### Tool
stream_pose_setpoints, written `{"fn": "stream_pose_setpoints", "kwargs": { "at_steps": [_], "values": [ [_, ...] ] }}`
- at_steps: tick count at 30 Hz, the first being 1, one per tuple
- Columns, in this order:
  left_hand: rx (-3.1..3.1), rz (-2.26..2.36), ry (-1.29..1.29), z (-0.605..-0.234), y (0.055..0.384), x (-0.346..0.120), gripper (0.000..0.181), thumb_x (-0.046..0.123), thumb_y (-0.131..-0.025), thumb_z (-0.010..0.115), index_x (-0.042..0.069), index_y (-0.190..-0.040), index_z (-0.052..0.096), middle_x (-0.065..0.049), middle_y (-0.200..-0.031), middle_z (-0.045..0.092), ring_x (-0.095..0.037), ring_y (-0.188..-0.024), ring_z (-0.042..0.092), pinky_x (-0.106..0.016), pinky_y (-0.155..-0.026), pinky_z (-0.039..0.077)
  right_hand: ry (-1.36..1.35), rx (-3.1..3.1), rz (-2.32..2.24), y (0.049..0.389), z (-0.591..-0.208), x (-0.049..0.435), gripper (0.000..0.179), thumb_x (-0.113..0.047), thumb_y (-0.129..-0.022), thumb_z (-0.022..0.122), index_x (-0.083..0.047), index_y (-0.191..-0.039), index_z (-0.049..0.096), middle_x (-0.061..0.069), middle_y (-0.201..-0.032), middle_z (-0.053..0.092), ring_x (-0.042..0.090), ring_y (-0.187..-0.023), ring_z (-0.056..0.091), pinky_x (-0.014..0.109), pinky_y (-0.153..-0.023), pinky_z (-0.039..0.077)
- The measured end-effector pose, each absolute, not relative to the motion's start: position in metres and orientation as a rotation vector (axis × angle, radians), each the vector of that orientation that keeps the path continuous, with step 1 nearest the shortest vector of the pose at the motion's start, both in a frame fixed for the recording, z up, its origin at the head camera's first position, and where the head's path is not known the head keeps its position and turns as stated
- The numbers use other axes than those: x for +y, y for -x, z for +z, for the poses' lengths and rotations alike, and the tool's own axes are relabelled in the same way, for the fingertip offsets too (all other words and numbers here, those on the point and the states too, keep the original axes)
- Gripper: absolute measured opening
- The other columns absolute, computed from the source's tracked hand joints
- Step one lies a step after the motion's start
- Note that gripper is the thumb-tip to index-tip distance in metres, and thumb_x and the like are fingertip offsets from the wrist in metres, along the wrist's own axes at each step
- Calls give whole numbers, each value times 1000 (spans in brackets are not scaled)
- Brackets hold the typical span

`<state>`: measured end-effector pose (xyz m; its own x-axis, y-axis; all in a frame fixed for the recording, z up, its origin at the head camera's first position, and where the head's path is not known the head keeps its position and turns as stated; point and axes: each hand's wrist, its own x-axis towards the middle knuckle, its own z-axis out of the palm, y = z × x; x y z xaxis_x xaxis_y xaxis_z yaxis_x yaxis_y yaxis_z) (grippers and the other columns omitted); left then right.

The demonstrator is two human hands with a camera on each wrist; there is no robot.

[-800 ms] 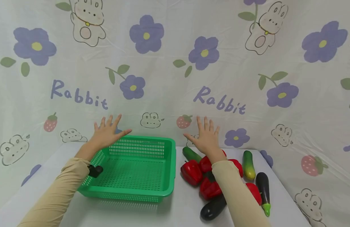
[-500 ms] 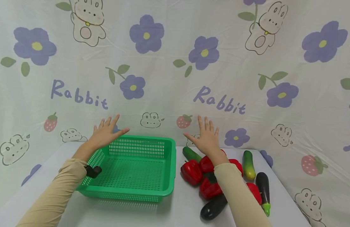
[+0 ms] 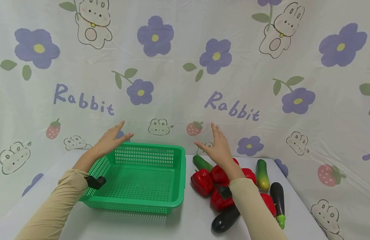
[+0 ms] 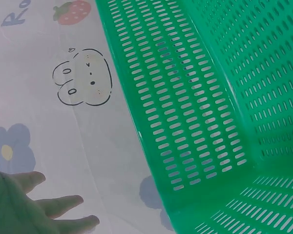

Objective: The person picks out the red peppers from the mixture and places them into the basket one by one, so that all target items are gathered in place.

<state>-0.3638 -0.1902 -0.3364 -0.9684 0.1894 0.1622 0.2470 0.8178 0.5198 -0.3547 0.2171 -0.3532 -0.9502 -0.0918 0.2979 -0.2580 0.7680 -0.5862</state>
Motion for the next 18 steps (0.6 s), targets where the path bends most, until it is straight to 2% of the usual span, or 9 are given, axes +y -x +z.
{"fn": "stream_pose_setpoints", "kwargs": {
  "at_steps": [5,10,18],
  "values": [
    [-2858,-960,408,-336,362,-194,90,68,-95,36,13,-158,1,-23,-162,11,-45,-149,11,-64,-117,14,-278,-2670,1101,349,-353,218,101,-59,-86,64,-26,-158,1,9,-166,9,36,-152,12,64,-117,18],
    [-2860,-1085,415,-333,358,-197,88,64,-97,37,8,-157,5,-23,-162,11,-45,-149,12,-63,-117,16,-241,-2663,1212,343,-355,222,101,-58,-85,66,-31,-157,0,10,-166,9,37,-151,15,67,-114,21],
    [-2872,-1185,441,-331,354,-205,87,53,-95,55,6,-156,16,-23,-161,19,-47,-145,23,-62,-114,27,-196,-2656,1347,334,-356,233,98,-57,-86,65,-32,-157,4,4,-166,10,37,-149,21,68,-112,26]
  ]
}}
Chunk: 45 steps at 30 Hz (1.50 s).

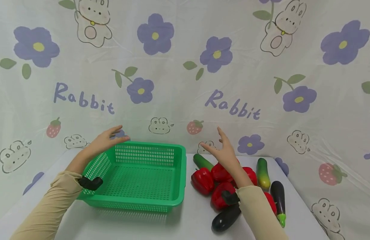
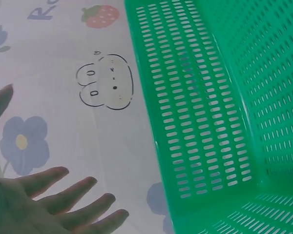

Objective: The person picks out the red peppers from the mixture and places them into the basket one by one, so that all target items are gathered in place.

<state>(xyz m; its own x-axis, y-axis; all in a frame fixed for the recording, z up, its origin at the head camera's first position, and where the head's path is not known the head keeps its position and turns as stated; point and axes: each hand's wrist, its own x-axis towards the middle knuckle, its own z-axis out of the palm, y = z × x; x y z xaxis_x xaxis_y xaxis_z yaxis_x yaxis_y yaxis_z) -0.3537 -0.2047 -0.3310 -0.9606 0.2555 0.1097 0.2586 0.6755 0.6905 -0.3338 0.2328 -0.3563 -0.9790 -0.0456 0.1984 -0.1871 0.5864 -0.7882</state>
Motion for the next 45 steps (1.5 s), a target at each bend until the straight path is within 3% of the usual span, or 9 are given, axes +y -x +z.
{"fn": "stream_pose_setpoints", "kwargs": {
  "at_steps": [11,21,33,45],
  "values": [
    [-2840,-1541,391,-327,342,-218,76,46,-95,58,8,-154,27,-22,-157,31,-42,-143,32,-58,-113,34,-182,-2668,1320,328,-363,250,95,-53,-88,65,-23,-158,9,14,-163,20,40,-145,29,66,-110,30],
    [-2814,-1794,274,-325,336,-233,76,45,-98,54,6,-155,23,-21,-158,28,-42,-143,33,-53,-108,42,-163,-2666,1357,323,-368,261,93,-51,-88,65,-22,-158,11,17,-161,24,43,-144,31,66,-108,34],
    [-2770,-1874,198,-331,330,-255,84,52,-96,53,3,-155,19,-26,-155,33,-43,-140,38,-52,-108,43,-137,-2656,1428,316,-375,276,92,-50,-90,65,-20,-158,11,19,-160,26,43,-144,30,63,-109,34],
    [-2745,-1880,213,-340,323,-277,76,50,-100,46,-1,-153,23,-30,-153,32,-47,-139,38,-50,-104,47,-76,-2665,1413,305,-384,301,87,-53,-91,61,-20,-158,15,18,-159,28,43,-144,30,62,-108,36]
  ]
}}
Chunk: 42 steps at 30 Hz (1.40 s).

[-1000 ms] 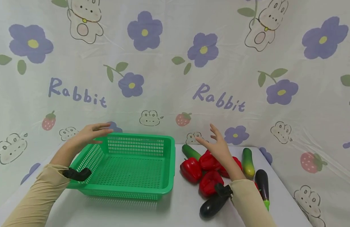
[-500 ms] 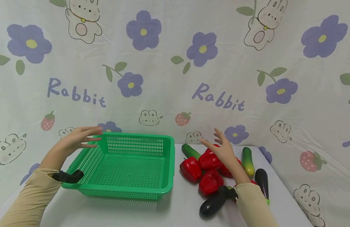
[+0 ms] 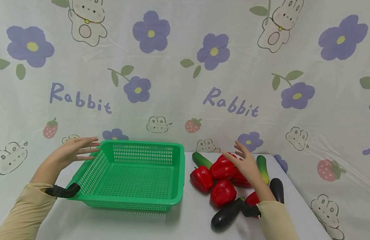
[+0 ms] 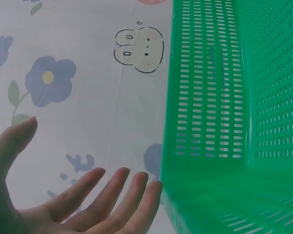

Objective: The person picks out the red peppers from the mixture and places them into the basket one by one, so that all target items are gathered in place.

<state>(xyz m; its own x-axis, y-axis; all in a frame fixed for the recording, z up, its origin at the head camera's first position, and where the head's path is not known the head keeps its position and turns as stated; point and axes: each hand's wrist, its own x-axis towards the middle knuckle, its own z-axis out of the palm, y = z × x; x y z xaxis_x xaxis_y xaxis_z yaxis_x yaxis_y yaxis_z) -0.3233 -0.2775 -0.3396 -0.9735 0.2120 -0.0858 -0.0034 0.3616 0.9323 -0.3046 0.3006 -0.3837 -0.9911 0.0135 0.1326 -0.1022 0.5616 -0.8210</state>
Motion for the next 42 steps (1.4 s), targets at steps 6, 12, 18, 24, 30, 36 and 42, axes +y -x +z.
{"fn": "stream_pose_setpoints", "kwargs": {
  "at_steps": [6,12,18,24,30,36,42],
  "values": [
    [2396,1700,-167,-344,321,-291,74,48,-101,45,-2,-152,24,-32,-153,30,-46,-138,40,-49,-103,48,-85,-2661,1453,299,-389,313,87,-52,-92,60,-19,-158,14,17,-160,26,42,-145,28,66,-109,30],
    [2381,1709,-138,-348,321,-303,72,45,-101,48,-3,-150,26,-30,-148,38,-41,-133,48,-47,-101,50,-57,-2684,1414,291,-395,323,87,-53,-92,60,-19,-158,14,18,-160,26,42,-145,29,62,-108,35],
    [2347,1728,-62,-352,321,-314,71,45,-99,52,0,-150,30,-13,-139,52,-35,-130,53,-47,-102,49,-45,-2701,1382,282,-397,332,86,-51,-93,58,-17,-158,13,21,-159,27,44,-143,30,63,-106,36],
    [2293,1782,-9,-358,321,-323,61,44,-97,56,8,-144,43,4,-118,65,-23,-119,61,-45,-101,50,-43,-2709,1374,271,-398,337,84,-48,-95,57,-16,-158,11,23,-158,28,46,-142,31,63,-103,39],
    [2259,1809,54,-364,322,-329,71,43,-96,59,4,-150,32,2,-119,64,-15,-112,64,-42,-101,51,2,-2727,1367,262,-405,344,86,-50,-95,57,-17,-158,9,23,-158,28,47,-142,31,61,-100,42],
    [2264,1795,80,-367,321,-334,64,46,-96,59,9,-145,42,-9,-134,60,-16,-111,65,-41,-98,53,32,-2715,1389,252,-410,352,85,-50,-95,56,-17,-158,9,21,-158,29,45,-141,32,60,-103,40],
    [2263,1769,97,-369,319,-336,72,48,-95,58,3,-147,37,-13,-137,57,-19,-115,64,-43,-101,51,56,-2717,1410,245,-414,358,85,-49,-96,55,-15,-158,8,23,-158,27,45,-140,32,61,-104,38]
  ]
}}
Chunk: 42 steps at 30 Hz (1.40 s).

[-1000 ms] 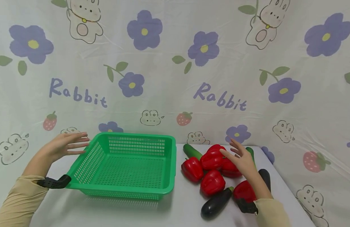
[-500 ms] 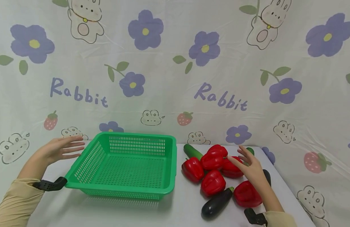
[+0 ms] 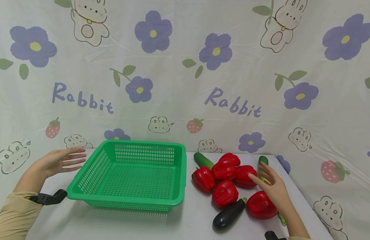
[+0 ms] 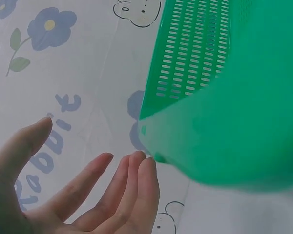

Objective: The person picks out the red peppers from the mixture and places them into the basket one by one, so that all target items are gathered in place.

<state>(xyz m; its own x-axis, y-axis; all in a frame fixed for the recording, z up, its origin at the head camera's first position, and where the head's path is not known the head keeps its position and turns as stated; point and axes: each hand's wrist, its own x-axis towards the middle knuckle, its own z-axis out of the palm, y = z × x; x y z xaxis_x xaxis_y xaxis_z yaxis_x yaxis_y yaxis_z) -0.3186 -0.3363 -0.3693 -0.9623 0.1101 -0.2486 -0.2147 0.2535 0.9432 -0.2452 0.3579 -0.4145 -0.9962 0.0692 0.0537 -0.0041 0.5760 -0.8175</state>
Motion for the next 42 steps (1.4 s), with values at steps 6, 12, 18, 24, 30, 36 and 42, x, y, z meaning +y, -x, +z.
{"fn": "stream_pose_setpoints", "kwargs": {
  "at_steps": [6,12,18,24,30,36,42],
  "values": [
    [2203,1805,120,-374,317,-340,64,47,-94,60,8,-143,45,-5,-130,62,-19,-114,64,-42,-101,51,108,-2735,1396,238,-422,363,87,-49,-95,56,-14,-158,7,23,-158,28,45,-140,32,59,-103,39],
    [2134,1845,121,-383,319,-346,50,42,-96,60,15,-137,51,-3,-128,63,-12,-106,66,-41,-101,51,184,-2761,1394,232,-426,368,87,-51,-95,56,-14,-158,8,23,-157,29,44,-140,32,58,-104,40],
    [2114,1851,101,-393,320,-351,47,39,-97,59,15,-138,54,-2,-130,62,-11,-104,65,-38,-97,54,267,-2774,1434,226,-428,372,90,-53,-95,55,-14,-158,5,25,-157,26,45,-140,29,58,-107,35],
    [2070,1876,82,-401,320,-354,34,35,-99,57,22,-130,62,6,-118,65,-11,-104,65,-37,-96,54,313,-2780,1496,220,-432,377,92,-54,-94,55,-14,-158,1,25,-160,19,45,-143,23,61,-110,30],
    [2045,1891,86,-404,318,-354,28,32,-100,56,23,-125,65,12,-107,68,-10,-103,65,-34,-94,55,351,-2792,1498,216,-436,383,95,-55,-93,57,-14,-158,0,23,-161,14,44,-144,19,63,-112,25],
    [2035,1897,94,-409,318,-356,28,32,-100,56,24,-125,64,14,-106,67,-9,-103,64,-32,-94,55,435,-2825,1474,215,-442,387,98,-57,-91,59,-15,-158,0,24,-161,14,46,-145,18,58,-110,30],
    [2018,1904,98,-413,318,-357,25,30,-100,56,25,-123,66,14,-107,67,-10,-102,64,-31,-94,55,519,-2858,1489,213,-448,388,106,-64,-87,60,-17,-157,-3,27,-160,13,51,-142,17,63,-108,30]
  ]
}}
